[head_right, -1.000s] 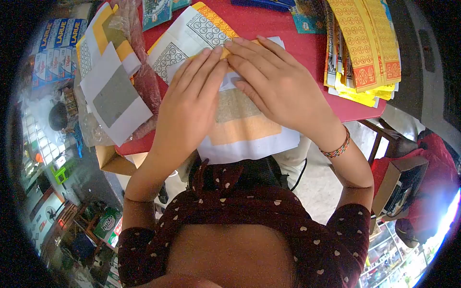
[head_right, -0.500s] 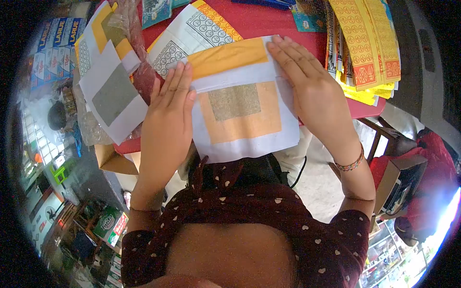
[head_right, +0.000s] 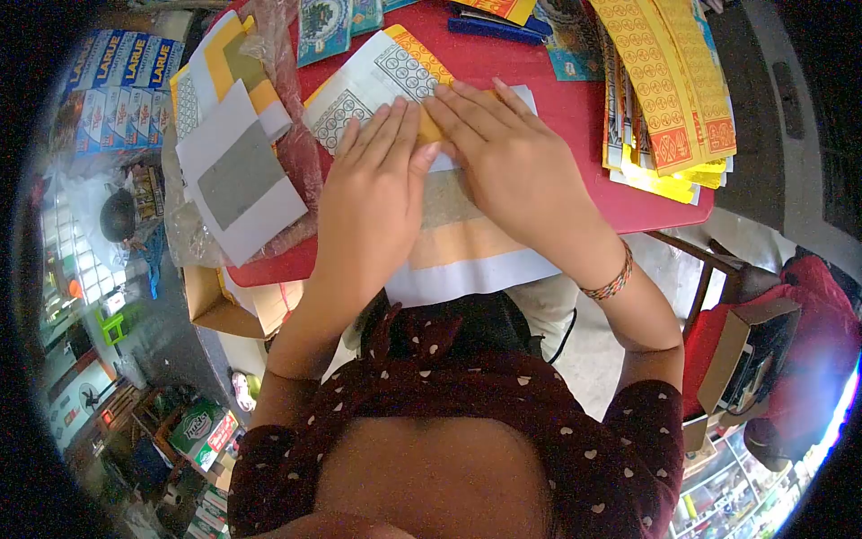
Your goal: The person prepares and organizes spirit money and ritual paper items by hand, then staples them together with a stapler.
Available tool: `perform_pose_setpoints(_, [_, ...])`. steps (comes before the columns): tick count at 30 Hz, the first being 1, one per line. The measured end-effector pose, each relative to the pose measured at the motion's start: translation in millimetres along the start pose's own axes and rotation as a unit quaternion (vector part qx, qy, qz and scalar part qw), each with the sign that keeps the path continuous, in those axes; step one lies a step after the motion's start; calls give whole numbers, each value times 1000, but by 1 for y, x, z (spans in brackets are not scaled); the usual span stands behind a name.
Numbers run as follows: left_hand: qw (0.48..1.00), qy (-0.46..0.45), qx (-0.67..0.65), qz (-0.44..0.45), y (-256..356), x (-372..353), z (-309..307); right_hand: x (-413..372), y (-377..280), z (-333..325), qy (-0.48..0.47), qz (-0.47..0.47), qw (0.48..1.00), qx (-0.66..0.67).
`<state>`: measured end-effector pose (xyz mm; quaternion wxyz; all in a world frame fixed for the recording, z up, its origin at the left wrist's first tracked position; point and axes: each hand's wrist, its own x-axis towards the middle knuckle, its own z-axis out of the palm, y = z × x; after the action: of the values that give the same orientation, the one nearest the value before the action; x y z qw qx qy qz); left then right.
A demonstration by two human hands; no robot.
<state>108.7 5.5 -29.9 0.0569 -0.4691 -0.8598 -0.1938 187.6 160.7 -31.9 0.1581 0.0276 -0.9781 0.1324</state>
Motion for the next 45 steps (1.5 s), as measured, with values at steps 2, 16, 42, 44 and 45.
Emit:
perform_pose_setpoints(2, [1000,-16,4,-6,-3,-2,-1,-5,6,-7,-8,33,999,0])
perform_pose_setpoints(16, [983,-141,-11,116,-4,-26,-54,-37,3,-61,-46,90,994,35])
perform_pose_setpoints(42, [946,-164,-278,41,-29,-43,-51,-77,2,-50,-68,133,965,214])
perform_pose_setpoints(44, [955,-76,-286,-36,-29,-44,-44,-77,5,-43,-13,185,961,206])
perform_pose_setpoints(45, [954,-77,-286,-36,-28,-45,-44,-76,5,-42,-13,186,961,206])
